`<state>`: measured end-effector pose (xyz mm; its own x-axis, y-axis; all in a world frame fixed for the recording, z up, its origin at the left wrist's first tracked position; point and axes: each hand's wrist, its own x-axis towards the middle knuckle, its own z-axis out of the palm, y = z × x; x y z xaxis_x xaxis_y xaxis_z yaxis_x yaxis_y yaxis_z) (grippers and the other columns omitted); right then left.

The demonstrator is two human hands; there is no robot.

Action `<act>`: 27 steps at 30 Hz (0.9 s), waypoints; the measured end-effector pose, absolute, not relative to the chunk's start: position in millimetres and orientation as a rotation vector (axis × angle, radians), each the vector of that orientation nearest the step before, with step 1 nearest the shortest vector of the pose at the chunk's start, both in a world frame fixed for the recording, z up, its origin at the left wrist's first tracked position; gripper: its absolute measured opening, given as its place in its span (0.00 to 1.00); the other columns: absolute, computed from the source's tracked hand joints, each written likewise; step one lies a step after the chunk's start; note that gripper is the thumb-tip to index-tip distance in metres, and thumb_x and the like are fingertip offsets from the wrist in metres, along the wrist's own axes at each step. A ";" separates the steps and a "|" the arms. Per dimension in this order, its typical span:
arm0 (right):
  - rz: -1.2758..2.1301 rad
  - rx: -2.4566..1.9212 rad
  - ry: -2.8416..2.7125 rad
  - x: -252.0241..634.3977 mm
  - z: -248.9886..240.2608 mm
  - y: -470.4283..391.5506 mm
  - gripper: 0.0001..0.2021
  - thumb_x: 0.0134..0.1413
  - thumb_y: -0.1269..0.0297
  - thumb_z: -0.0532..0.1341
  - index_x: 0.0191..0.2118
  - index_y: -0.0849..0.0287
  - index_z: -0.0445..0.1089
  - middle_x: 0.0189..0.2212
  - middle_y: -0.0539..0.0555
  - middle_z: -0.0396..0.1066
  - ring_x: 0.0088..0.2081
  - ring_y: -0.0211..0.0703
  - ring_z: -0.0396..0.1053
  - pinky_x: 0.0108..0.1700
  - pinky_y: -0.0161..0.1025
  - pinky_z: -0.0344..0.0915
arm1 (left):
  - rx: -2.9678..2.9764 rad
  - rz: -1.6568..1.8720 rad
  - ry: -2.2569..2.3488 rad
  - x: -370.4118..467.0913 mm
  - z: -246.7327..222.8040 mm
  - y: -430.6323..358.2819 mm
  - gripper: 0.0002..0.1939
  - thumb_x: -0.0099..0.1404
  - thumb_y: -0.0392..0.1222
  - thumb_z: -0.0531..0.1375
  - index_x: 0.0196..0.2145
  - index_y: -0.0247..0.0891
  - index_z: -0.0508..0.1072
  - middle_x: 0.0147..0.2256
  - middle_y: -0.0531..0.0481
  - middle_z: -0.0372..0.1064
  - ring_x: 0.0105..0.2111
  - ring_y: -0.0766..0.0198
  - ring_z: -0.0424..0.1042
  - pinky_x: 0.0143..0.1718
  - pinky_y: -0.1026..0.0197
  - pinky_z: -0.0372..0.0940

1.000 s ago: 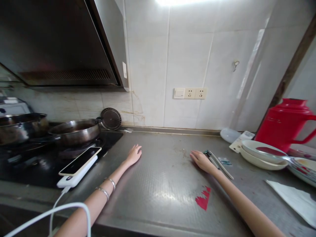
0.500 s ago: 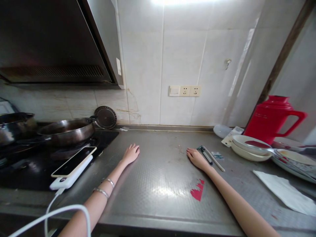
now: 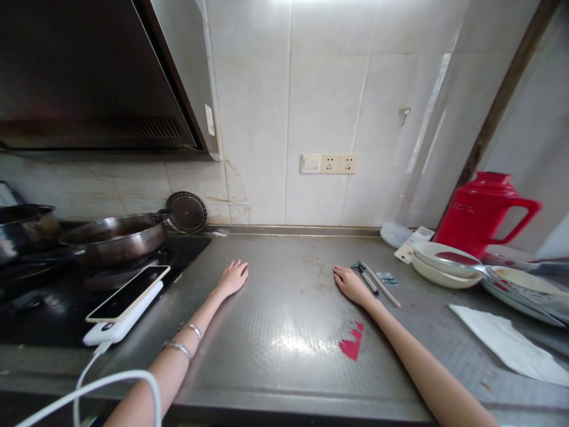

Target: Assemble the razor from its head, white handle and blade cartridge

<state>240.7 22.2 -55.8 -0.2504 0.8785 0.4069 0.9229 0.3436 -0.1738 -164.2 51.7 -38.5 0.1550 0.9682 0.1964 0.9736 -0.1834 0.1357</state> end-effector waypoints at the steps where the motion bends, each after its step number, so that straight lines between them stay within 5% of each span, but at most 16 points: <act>1: -0.139 -1.582 -2.174 240.9 -55.4 21.9 0.18 0.57 0.68 0.47 0.43 0.68 0.71 0.48 0.65 0.67 0.52 0.46 0.62 0.55 0.39 0.54 | -2.371 -0.372 -1.991 -164.1 -38.3 51.8 0.25 0.65 0.47 0.42 0.56 0.37 0.61 0.58 0.41 0.52 0.59 0.50 0.49 0.56 0.51 0.49; 15: -0.074 -1.662 -1.787 257.2 -32.5 19.9 0.18 0.47 0.74 0.51 0.42 0.63 0.73 0.51 0.60 0.66 0.49 0.43 0.65 0.51 0.36 0.59 | -2.372 -0.395 -1.971 -167.3 -42.8 57.9 0.25 0.64 0.47 0.43 0.55 0.38 0.61 0.58 0.42 0.54 0.59 0.50 0.50 0.55 0.51 0.49; 21: 0.040 -2.006 -1.588 308.0 -0.5 4.3 0.14 0.43 0.67 0.56 0.35 0.64 0.75 0.32 0.60 0.75 0.36 0.46 0.72 0.36 0.33 0.62 | -2.361 -0.387 -1.979 -165.6 -40.3 56.0 0.25 0.64 0.47 0.43 0.55 0.38 0.62 0.58 0.42 0.53 0.59 0.50 0.50 0.55 0.51 0.49; 27: 0.023 -2.191 -1.675 312.7 -13.6 -15.0 0.11 0.42 0.66 0.57 0.28 0.64 0.75 0.27 0.63 0.74 0.31 0.48 0.72 0.29 0.33 0.59 | -2.365 -0.408 -1.984 -166.4 -40.4 56.2 0.25 0.64 0.47 0.43 0.55 0.39 0.62 0.58 0.43 0.53 0.59 0.51 0.50 0.56 0.51 0.49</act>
